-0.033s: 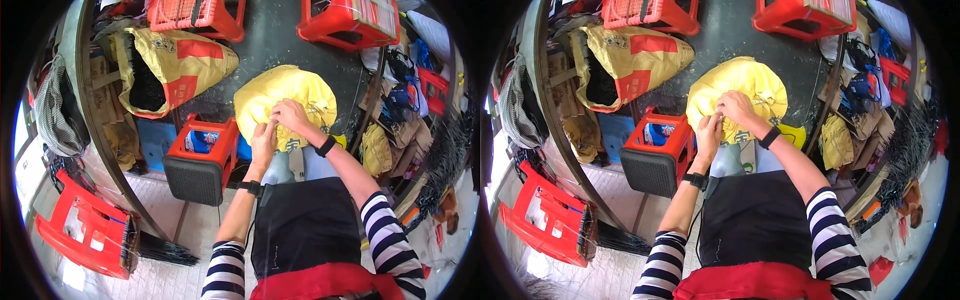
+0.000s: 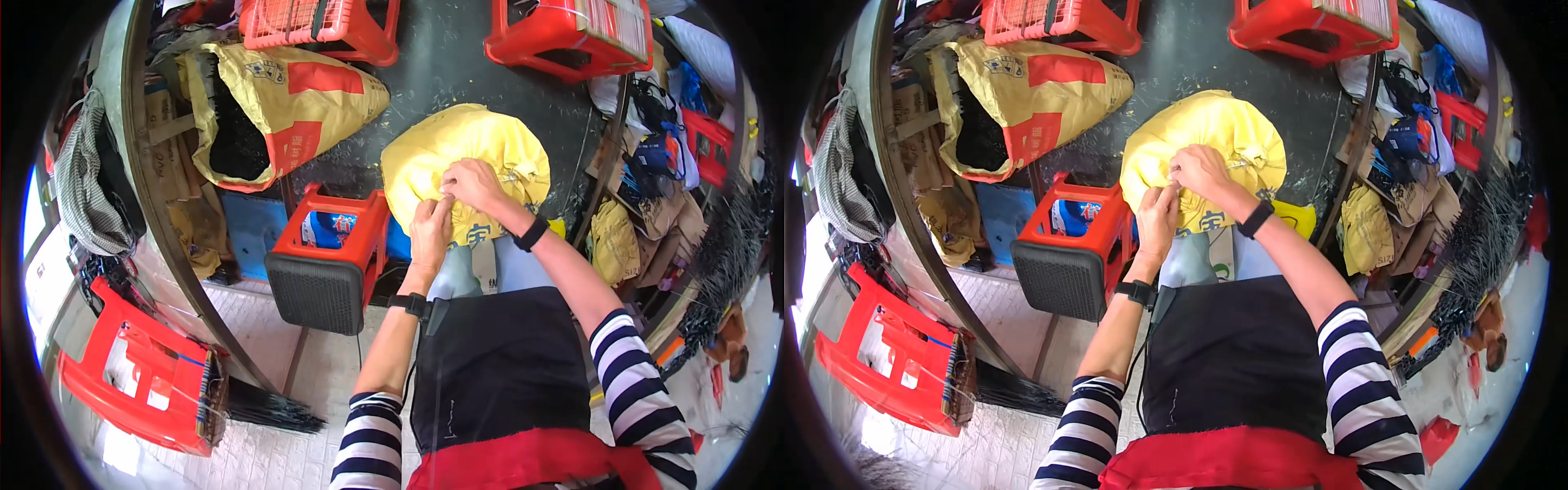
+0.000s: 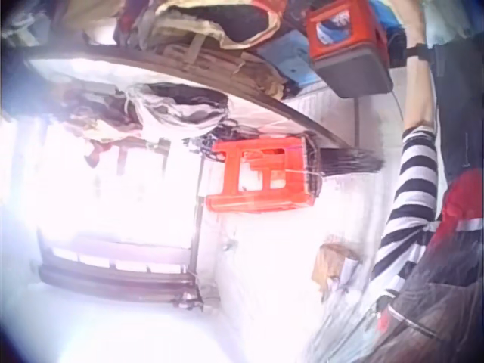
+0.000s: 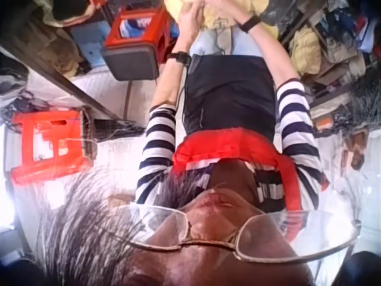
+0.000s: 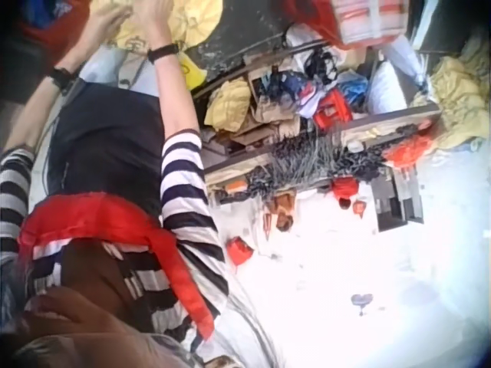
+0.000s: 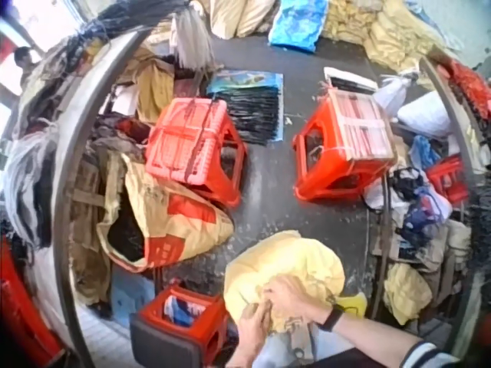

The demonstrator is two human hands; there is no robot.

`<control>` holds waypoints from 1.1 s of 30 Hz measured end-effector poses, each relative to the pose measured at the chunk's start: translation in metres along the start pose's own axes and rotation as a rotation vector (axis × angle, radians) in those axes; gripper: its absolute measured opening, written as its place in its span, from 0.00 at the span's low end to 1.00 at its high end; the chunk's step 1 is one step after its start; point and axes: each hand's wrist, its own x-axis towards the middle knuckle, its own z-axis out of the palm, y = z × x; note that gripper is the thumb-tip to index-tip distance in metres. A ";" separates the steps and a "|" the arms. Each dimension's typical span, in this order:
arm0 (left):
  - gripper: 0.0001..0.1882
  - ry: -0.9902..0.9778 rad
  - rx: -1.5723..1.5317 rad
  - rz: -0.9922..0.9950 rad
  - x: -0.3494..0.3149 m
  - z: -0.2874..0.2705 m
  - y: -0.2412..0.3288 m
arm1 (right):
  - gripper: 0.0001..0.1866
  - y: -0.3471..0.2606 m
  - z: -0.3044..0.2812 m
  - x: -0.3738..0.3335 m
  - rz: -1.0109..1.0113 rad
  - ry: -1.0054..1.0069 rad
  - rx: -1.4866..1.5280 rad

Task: Packing black industrial rods into yellow bags and organizing the bags in a warehouse setting.

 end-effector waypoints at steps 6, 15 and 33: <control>0.08 0.063 0.014 0.068 -0.002 0.001 -0.005 | 0.09 -0.013 -0.002 0.009 0.135 -0.229 -0.112; 0.03 -0.252 0.178 0.123 0.022 -0.013 -0.006 | 0.08 -0.051 0.020 -0.080 0.417 0.216 0.276; 0.13 -1.118 0.631 0.047 0.110 -0.006 0.012 | 0.06 -0.058 0.030 -0.069 0.580 0.465 0.240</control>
